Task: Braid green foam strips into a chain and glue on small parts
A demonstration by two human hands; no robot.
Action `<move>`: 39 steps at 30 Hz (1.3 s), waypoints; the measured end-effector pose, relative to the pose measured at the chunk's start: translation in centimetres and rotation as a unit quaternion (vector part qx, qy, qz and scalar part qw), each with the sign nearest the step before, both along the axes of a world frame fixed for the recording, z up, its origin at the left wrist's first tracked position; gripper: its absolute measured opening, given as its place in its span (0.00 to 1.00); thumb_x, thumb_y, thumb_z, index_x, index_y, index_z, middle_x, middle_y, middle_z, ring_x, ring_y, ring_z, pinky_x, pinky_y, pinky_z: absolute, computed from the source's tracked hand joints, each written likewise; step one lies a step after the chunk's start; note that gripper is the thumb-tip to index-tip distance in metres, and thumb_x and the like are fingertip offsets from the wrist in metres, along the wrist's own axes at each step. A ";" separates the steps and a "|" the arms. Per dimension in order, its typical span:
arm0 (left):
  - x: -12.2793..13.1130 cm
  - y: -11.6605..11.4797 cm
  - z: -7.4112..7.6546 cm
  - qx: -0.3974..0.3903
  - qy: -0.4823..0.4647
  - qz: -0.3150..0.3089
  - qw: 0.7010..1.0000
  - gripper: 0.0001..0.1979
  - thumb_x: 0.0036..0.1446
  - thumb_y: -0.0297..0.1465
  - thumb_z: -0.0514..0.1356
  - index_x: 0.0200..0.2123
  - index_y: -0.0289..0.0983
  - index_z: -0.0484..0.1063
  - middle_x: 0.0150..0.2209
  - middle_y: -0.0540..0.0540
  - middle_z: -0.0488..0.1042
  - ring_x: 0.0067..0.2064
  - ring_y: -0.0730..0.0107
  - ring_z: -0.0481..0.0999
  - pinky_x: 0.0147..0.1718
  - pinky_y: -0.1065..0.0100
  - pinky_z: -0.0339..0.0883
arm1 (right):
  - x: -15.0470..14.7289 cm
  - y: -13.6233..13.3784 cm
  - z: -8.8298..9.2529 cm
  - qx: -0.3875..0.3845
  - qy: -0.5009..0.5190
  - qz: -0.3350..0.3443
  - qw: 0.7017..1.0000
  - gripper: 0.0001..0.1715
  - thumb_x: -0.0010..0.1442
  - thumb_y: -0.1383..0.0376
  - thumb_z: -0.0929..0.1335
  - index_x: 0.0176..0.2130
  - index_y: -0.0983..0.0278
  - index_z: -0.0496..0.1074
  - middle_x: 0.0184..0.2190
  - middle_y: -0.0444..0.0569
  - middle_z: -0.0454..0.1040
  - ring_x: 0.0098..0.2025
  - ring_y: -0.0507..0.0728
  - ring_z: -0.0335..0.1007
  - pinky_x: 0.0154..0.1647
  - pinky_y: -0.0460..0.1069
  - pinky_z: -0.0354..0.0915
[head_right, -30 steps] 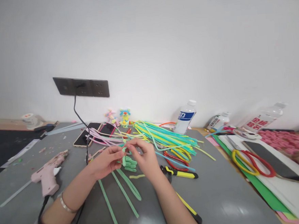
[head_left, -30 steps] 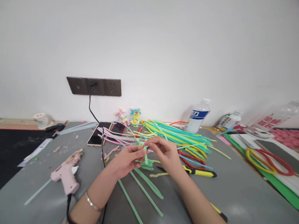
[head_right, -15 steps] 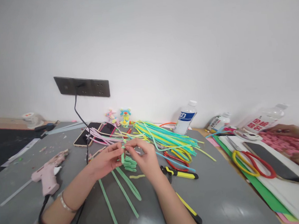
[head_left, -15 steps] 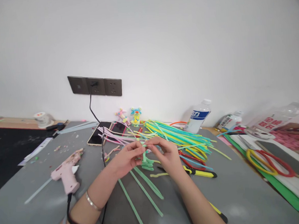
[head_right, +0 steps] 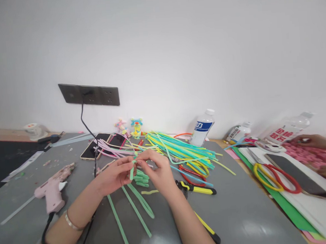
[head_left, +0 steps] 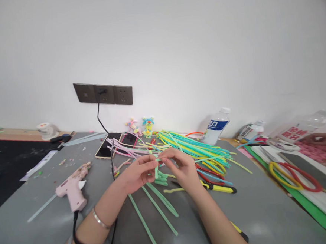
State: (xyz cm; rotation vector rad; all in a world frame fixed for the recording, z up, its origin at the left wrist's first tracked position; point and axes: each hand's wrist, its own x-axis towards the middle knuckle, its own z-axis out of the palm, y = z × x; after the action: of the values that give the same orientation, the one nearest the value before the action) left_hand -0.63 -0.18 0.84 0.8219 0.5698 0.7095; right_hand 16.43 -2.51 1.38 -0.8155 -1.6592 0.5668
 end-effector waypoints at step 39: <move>0.6 0.2 -0.6 -0.003 -0.059 0.091 0.994 0.15 0.46 0.33 0.72 0.25 0.34 0.68 0.21 0.53 0.71 0.24 0.81 0.69 0.19 0.82 0.62 | -0.5 -0.3 -0.1 0.123 -0.147 -0.049 0.980 0.09 0.63 0.72 0.65 0.39 0.61 0.73 0.39 0.54 0.76 0.42 0.56 0.75 0.41 0.51 0.71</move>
State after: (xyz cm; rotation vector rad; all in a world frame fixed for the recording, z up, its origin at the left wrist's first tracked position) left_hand -0.04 0.06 0.27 0.7229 0.5442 0.9178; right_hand 15.97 -2.80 1.25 -0.8207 -1.9014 0.1706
